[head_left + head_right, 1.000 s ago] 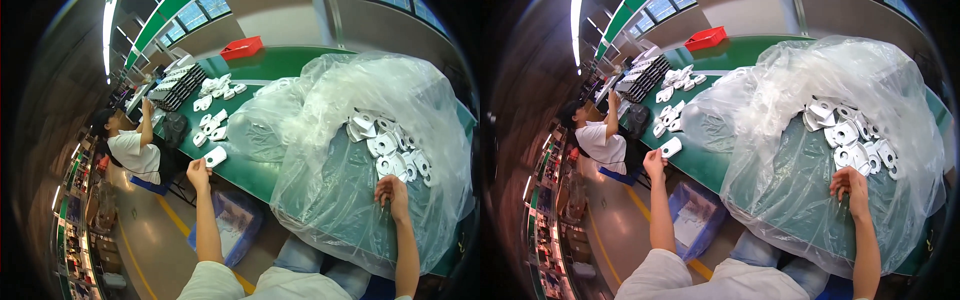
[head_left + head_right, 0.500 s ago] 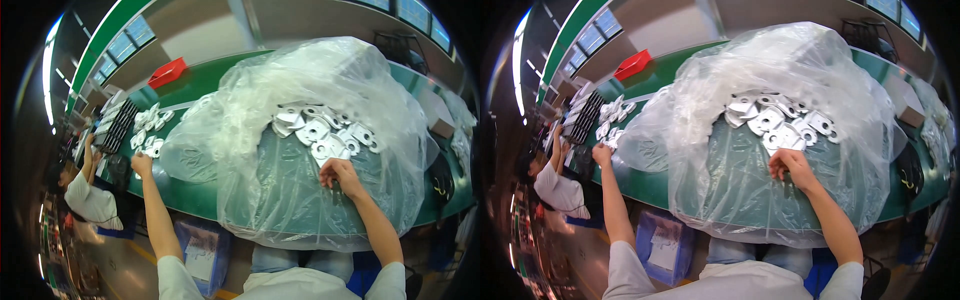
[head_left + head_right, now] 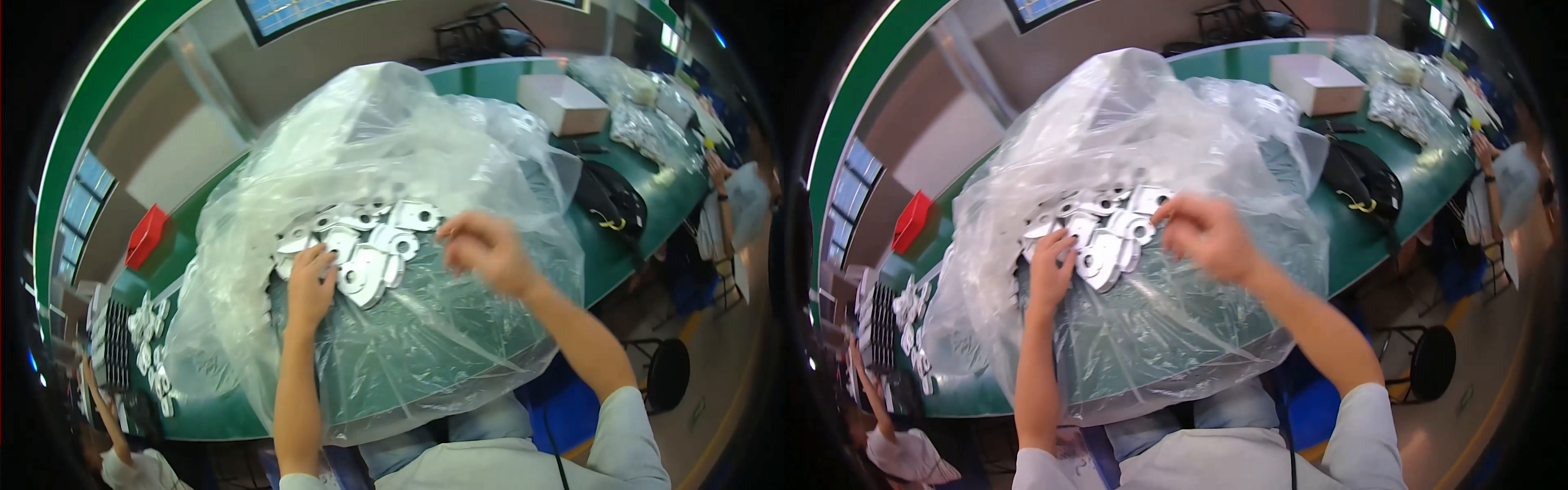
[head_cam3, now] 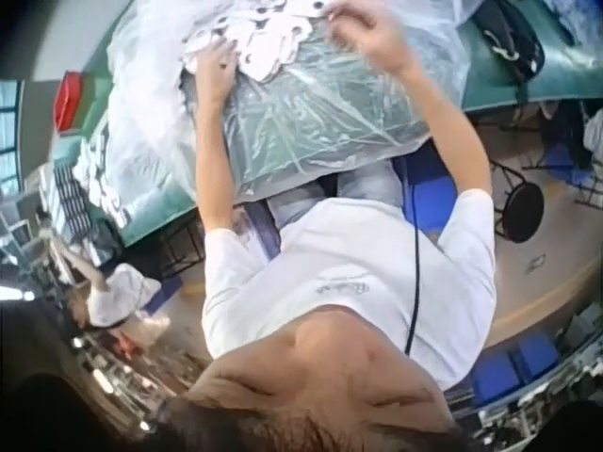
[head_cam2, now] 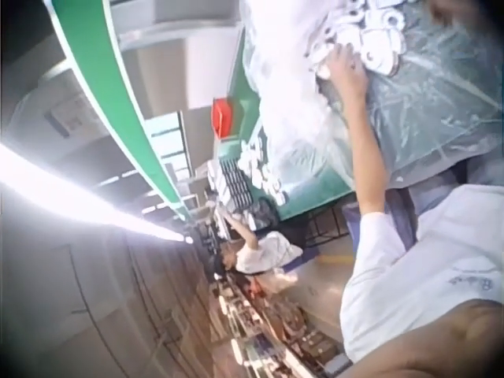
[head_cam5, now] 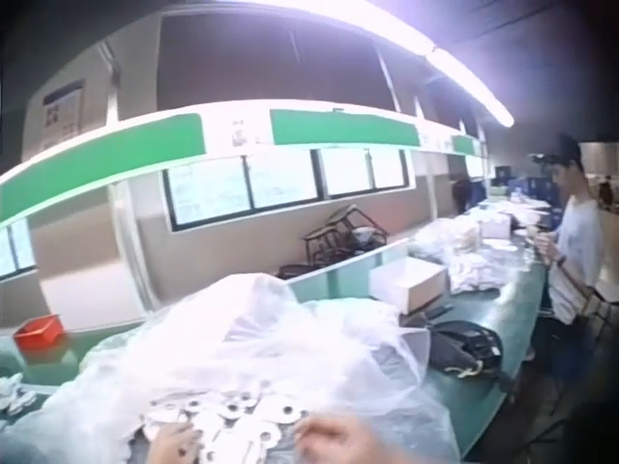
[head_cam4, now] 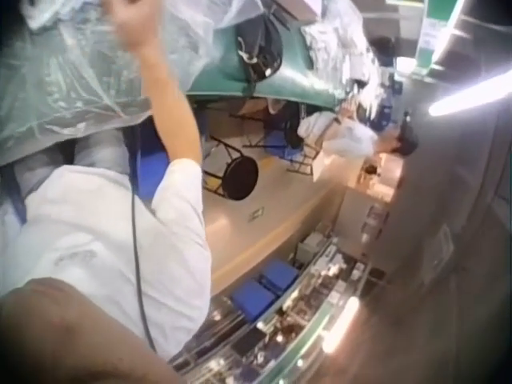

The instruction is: The recorder is assembling small metal rings into white plastic housings at a factory workbench.

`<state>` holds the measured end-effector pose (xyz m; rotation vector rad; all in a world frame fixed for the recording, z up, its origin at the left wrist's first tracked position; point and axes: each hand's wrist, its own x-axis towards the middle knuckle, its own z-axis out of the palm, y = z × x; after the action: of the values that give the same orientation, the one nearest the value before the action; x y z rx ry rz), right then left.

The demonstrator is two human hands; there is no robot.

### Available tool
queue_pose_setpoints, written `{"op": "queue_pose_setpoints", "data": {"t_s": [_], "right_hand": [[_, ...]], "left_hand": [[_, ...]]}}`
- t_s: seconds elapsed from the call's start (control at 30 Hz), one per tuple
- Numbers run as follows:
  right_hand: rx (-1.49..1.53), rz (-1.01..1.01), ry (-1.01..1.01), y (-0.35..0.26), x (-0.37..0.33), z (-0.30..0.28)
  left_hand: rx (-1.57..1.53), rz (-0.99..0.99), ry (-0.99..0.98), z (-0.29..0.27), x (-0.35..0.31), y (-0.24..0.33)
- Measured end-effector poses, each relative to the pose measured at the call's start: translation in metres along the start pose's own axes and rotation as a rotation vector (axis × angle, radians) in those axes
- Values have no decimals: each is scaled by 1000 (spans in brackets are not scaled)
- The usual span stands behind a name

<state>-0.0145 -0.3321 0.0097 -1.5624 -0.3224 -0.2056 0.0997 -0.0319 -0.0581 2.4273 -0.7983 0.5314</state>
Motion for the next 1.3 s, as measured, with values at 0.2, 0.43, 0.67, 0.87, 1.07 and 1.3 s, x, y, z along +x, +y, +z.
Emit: {"op": "queue_pose_setpoints", "data": {"t_s": [0.2, 0.43, 0.67, 0.87, 1.07, 1.3], "right_hand": [[-671, 51, 620, 76, 31, -192], [-1275, 18, 447, 132, 114, -192], [-1280, -274, 428, 208, 196, -213], [-1309, -559, 390, 244, 183, -223], [-1324, -105, 143, 141, 97, -201], [-1144, -8, 230, 94, 38, -201]], "left_hand": [[-46, 12, -110, 1, 13, 23], [-7, -7, -68, -2, 4, 25], [-1, -12, -55, 4, 12, 34], [-5, 5, -29, 4, 12, 28], [7, 16, -10, -2, 4, 22], [-31, 23, -1, 2, 1, 19]]}}
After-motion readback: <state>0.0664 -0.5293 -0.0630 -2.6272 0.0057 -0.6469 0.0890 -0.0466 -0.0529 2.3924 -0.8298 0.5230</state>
